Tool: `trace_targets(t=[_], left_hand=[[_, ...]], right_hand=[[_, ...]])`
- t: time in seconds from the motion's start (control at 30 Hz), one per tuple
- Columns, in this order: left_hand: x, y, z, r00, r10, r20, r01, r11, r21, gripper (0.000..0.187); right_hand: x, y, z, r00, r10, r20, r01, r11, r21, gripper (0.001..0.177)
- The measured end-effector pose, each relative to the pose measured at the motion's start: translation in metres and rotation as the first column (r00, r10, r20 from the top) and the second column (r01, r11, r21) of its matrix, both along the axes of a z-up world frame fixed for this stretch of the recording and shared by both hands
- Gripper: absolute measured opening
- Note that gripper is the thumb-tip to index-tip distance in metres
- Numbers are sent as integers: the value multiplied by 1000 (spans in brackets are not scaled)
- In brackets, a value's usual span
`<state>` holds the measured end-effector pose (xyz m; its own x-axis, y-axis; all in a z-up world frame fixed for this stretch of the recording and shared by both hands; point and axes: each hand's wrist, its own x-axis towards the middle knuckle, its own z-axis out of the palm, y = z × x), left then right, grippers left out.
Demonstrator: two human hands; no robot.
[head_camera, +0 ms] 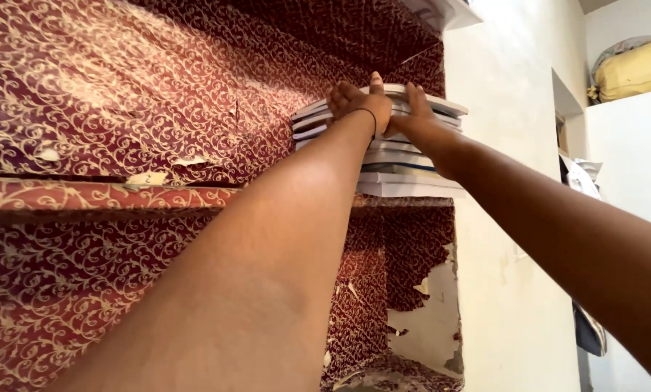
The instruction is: Picking up notebooks from a bed and placing them on a shelf.
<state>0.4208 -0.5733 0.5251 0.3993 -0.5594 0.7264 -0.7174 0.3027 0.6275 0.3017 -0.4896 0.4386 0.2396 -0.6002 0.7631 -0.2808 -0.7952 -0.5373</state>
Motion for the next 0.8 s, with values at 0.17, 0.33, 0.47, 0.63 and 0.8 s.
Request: trace_targets(t=[0.17, 0.33, 0.47, 0.63, 0.8], left_hand=[[0, 13, -1, 1000, 7, 12, -7, 1000, 5, 89], [1, 29, -9, 996, 22, 81, -21, 1000, -14, 84], [4, 37, -23, 989, 35, 144, -30, 999, -34, 79], [6, 46, -38, 977, 48, 209, -33, 997, -76, 75], [6, 49, -42, 975, 30, 219, -10, 995, -95, 67]], right_hand=[[-4, 10, -5, 994, -69, -85, 72, 997, 32, 104], [-9, -25, 4, 989, -104, -108, 95, 991, -90, 103], [-17, -35, 9, 991, -74, -109, 66, 995, -76, 99], [3, 7, -3, 996, 17, 88, -16, 1000, -18, 101], [14, -43, -4, 1000, -9, 30, 15, 975, -224, 93]])
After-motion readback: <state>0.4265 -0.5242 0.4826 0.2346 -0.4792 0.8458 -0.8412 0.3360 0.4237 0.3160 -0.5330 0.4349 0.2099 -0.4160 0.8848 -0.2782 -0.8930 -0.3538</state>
